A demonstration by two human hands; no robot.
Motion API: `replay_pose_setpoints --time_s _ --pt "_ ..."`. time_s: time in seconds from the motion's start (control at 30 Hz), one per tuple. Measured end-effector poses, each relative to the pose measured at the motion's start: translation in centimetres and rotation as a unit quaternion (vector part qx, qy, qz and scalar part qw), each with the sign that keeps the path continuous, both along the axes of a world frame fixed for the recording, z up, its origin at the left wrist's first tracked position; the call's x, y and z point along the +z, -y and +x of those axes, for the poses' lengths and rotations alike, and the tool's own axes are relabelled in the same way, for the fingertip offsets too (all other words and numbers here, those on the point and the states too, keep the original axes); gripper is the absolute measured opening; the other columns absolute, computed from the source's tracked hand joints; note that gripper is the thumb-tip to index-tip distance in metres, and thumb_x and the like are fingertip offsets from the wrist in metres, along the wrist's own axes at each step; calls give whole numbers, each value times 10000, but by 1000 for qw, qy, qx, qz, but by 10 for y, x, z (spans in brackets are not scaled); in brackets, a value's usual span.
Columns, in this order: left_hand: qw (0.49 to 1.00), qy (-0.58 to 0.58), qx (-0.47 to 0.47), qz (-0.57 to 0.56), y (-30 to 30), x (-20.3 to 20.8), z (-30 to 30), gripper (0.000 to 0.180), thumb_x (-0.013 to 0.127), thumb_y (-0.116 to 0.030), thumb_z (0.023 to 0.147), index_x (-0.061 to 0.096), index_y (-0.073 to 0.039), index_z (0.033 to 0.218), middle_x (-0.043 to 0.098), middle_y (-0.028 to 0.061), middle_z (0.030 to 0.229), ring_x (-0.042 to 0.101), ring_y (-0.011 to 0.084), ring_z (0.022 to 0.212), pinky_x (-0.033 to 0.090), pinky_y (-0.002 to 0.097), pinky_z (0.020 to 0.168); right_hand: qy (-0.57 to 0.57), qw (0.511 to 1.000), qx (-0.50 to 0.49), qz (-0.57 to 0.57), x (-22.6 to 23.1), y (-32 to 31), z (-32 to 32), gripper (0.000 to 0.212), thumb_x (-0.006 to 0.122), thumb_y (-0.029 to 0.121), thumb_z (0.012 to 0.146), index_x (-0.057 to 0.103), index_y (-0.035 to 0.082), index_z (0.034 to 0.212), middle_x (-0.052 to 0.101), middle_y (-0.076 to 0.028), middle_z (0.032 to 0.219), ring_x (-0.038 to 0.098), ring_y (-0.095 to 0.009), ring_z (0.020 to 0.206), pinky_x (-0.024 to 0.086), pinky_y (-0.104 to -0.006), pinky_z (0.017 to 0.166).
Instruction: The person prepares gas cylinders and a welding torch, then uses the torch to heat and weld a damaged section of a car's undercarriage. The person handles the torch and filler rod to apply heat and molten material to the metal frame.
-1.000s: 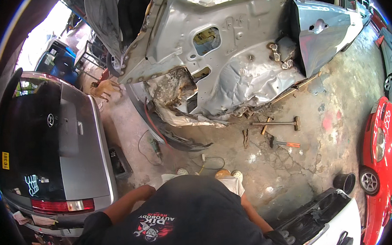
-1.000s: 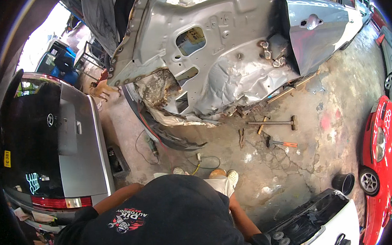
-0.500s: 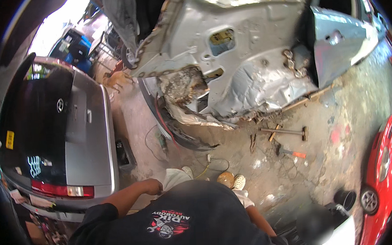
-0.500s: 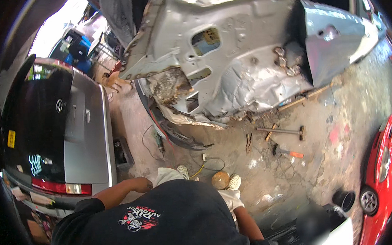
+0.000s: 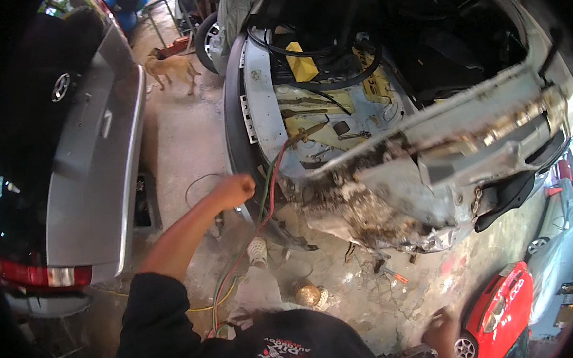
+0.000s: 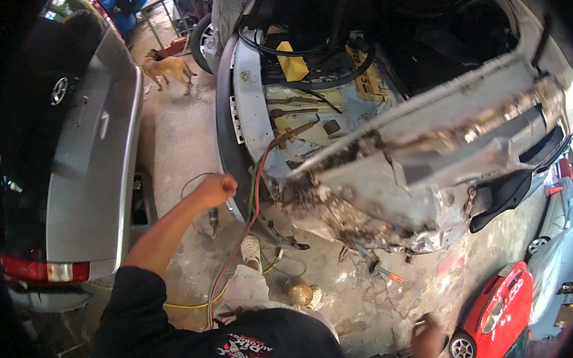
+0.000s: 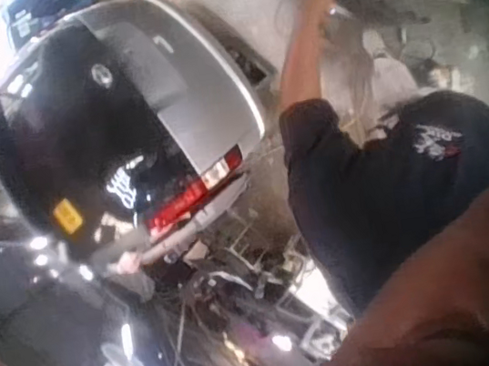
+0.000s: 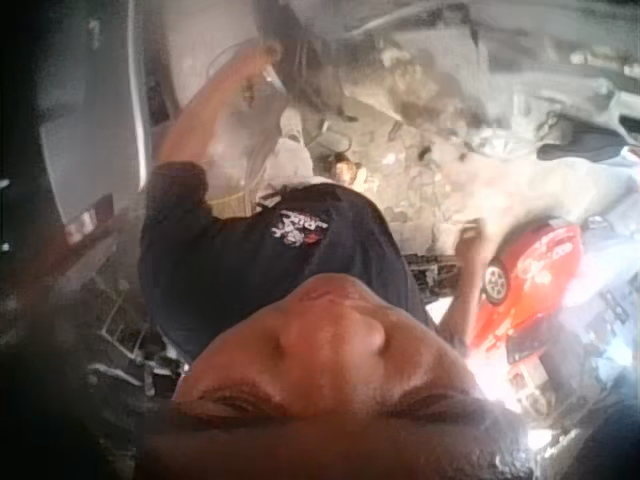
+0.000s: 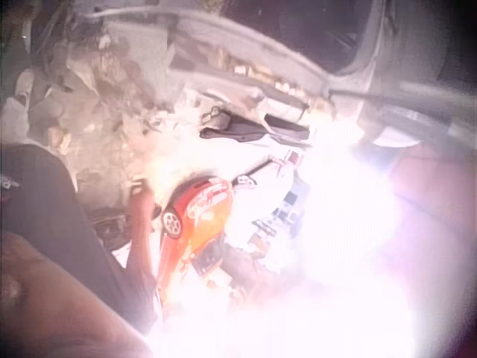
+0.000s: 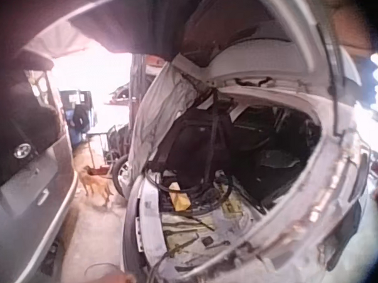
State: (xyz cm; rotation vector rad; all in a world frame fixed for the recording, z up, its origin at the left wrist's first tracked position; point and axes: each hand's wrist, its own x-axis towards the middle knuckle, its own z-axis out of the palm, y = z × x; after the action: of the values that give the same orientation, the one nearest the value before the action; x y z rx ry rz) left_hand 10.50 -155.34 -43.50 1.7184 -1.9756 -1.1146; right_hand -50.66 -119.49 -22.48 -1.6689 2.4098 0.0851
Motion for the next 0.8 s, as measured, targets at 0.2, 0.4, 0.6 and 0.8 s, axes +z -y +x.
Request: replay_pose_setpoints --time_s 0.2,0.4,0.6,0.8 --pt "998 19 -48 -34 198 -24 -77 459 800 -263 895 667 -46 1277 770 197 1090 743 383 1027 584 478 881 -98 901 260 -332 220 241 77 433 560 109 1061 582 -21 1473 621 -221 1474 593 -346 1364 445 -467 1153" --pt "994 85 -64 -33 276 -69 -159 554 752 -216 870 612 33 1345 713 270 1216 699 447 1120 580 491 951 -270 871 326 -250 237 441 129 353 532 10 1053 635 15 1390 601 -150 1512 505 -314 1483 325 -470 1269" --pt "985 132 -79 83 313 -153 -195 454 640 -161 889 670 41 1294 721 271 1270 715 418 1177 579 512 998 -257 894 304 -207 222 448 96 337 437 151 1104 701 38 1280 709 -140 1328 539 -321 1443 329 -497 1265" --pt "961 173 -181 117 349 -187 -208 297 671 -153 834 800 34 1025 785 243 1060 779 383 967 619 468 848 -177 916 322 -163 240 443 95 324 466 161 1100 672 -22 1270 683 -156 1322 583 -314 1368 372 -489 1224"
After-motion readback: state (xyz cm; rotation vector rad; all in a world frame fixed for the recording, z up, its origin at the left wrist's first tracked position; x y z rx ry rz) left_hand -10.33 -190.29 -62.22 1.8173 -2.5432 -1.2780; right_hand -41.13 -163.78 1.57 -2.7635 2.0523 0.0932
